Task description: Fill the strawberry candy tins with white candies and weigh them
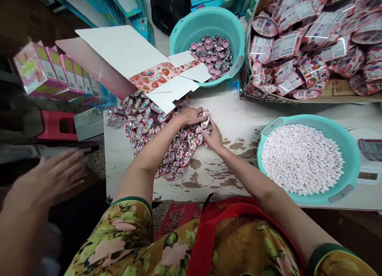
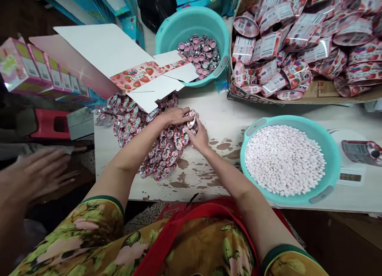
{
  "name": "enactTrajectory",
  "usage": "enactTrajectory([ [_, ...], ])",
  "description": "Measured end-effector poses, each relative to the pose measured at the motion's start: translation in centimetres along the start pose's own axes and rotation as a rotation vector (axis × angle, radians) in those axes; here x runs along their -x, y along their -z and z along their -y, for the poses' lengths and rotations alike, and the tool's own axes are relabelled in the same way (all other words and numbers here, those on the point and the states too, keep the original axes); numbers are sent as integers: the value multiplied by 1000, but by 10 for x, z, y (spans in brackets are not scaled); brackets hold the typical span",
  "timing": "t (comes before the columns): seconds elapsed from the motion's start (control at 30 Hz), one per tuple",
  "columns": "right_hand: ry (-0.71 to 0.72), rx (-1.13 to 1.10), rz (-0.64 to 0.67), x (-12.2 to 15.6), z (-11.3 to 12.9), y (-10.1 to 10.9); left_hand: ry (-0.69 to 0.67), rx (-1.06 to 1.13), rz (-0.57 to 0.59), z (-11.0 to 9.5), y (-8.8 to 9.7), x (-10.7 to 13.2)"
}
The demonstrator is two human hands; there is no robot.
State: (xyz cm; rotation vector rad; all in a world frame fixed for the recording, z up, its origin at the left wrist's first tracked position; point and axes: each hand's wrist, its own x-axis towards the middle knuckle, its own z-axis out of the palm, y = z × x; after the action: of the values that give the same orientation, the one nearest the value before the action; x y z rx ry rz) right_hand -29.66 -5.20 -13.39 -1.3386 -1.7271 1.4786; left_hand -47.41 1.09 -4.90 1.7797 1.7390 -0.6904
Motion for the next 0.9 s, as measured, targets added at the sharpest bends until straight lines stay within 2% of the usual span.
enactTrajectory([
  [0.1,33,32,60,9,7,-8,47,-8,63,5,0,5],
  [0.23,6,49,150,22,9,-13,81,10,183,16,5,10],
  [0.3,-22,43,188,29,9,-13,39,61,198,18,5,17],
  [0.33,-36,41,197,33,8,-14,21,80,168,17,2,22],
  [0.4,-64,53,210,39,9,-15,23,67,6,10,-10,35],
  [0.5,-76,121,247,47,14,-20,62,-40,-313,-7,-42,54],
  [0.53,-70,146,271,49,16,-23,48,-66,-372,-12,-55,60],
  [0.6,-58,172,327,50,21,-26,3,-116,-408,-15,-77,67],
  [0.67,-68,187,420,51,26,-22,79,-95,-537,-12,-93,66],
  [0.73,-139,169,437,57,33,-7,137,-19,-678,-13,-99,60],
  [0.8,-130,134,386,76,43,21,178,96,-848,-28,-97,56],
  [0.83,-52,114,363,91,48,40,173,160,-934,-44,-94,56],
  [0.9,198,79,338,129,53,85,82,287,-1082,-93,-89,59],
])
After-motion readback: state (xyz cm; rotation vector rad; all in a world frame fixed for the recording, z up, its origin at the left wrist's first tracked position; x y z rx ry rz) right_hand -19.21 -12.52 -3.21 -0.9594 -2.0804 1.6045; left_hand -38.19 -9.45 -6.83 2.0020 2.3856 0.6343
